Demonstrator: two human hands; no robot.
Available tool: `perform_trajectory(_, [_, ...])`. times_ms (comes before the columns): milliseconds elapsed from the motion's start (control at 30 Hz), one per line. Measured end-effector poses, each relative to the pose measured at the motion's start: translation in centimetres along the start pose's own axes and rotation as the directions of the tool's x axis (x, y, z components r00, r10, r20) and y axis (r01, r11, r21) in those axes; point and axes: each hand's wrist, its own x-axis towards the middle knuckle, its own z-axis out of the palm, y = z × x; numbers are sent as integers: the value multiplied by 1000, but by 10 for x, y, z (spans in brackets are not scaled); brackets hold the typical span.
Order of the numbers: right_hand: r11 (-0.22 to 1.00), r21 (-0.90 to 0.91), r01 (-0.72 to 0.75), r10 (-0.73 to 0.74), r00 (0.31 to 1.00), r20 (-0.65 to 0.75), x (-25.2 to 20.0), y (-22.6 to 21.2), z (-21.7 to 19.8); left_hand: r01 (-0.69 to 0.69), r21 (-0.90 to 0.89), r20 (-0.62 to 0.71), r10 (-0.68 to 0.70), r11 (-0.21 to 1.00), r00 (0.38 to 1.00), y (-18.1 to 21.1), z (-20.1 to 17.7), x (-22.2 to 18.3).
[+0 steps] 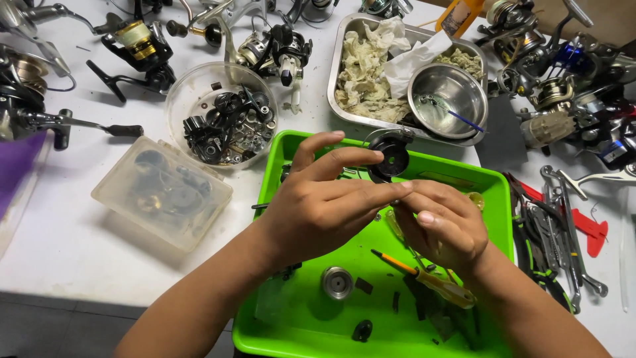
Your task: The person is repairing and assembling various components of a fishing reel on a workbench, handling small gears, bearings, and the bail arm.
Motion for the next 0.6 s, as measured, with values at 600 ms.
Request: perform_trajectory(600, [996,1,-85,85,996,39,9,-11,-7,-156,-151,-21,154,976,988,3,-5,-1])
